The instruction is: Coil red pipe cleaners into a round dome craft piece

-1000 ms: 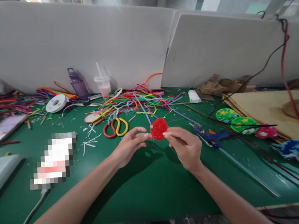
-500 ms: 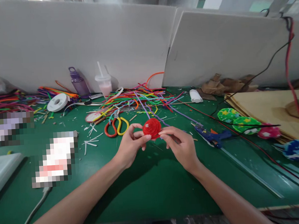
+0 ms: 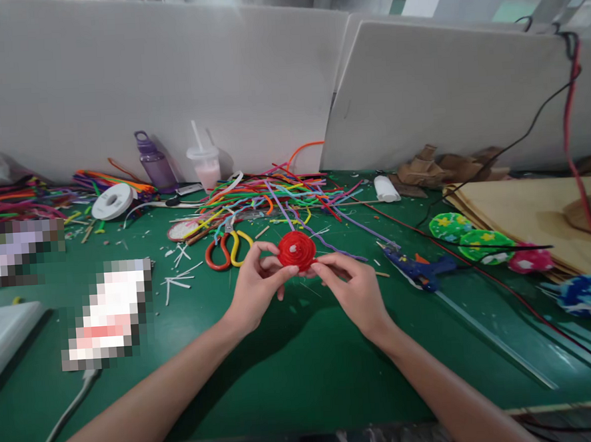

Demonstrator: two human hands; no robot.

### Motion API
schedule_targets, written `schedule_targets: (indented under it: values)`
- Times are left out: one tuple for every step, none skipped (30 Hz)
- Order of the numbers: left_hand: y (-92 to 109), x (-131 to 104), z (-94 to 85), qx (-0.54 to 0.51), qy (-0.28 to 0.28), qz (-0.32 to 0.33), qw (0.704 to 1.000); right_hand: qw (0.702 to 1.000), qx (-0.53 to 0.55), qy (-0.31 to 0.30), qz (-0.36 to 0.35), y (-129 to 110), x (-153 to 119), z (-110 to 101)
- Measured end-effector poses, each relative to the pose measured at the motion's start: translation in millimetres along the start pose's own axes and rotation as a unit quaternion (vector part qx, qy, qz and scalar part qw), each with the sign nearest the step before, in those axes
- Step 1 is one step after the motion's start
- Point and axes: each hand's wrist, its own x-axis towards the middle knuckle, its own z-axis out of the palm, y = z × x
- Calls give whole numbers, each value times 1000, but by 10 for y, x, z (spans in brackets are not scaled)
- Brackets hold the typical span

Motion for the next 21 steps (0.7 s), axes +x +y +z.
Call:
schedule_targets:
  values:
    - [-3,-1,0,3,-3,-1,1000,1000,-1,8,-3,-1,2,-1]
    - [-7,-1,-1,6,-7,-2,1000,1000,3,13,-3,-2,3,-1]
    - [-10,-1,-2,8,-10,-1,1000,1000,12,15,-1,-4,5,0]
    - [-13,0,-4,9,-13,0,1000,1000,23,15,3,-6,6,2]
    - [-16,1,-5,11,-16,3,1000,999,33,13,8,-7,7,4]
    - [-19,3,-5,13,-17,6,1000,999,40,13,9,-8,7,6]
    - [-22,4,-5,15,-16,9,1000,999,41,14,6,-8,7,8]
    - [-25,5,-4,17,-14,10,1000,999,38,17,1,-6,5,9]
    - [-27,6,-3,19,-11,10,1000,999,31,21,-6,-4,3,9]
    - [-29,6,-1,20,-10,8,1000,999,24,26,-13,-1,1,9]
    - [-30,6,0,22,-11,7,1000,999,18,31,-16,2,-2,8]
    - [-30,6,1,24,-13,6,1000,999,15,34,-17,5,-3,8]
    - [-30,5,2,26,-15,5,1000,999,15,35,-14,8,-3,7]
    - [-30,4,2,28,-16,6,999,999,18,36,-12,10,-2,5]
    - [-28,4,2,29,-15,8,999,999,23,35,-9,10,1,4]
    - [-27,5,3,30,-12,12,999,999,26,33,-8,9,4,3]
    - [-25,6,3,28,-9,17,999,999,27,31,-8,7,8,1]
    - [-24,7,2,23,-6,22,999,999,27,31,-10,3,11,-1]
    - [-23,8,2,17,-5,27,999,999,26,31,-12,0,14,-4]
    - [-23,9,2,9,-4,32,999,999,25,32,-13,-4,16,-6]
    - [-24,10,2,3,-4,33,999,999,24,33,-15,-6,17,-8]
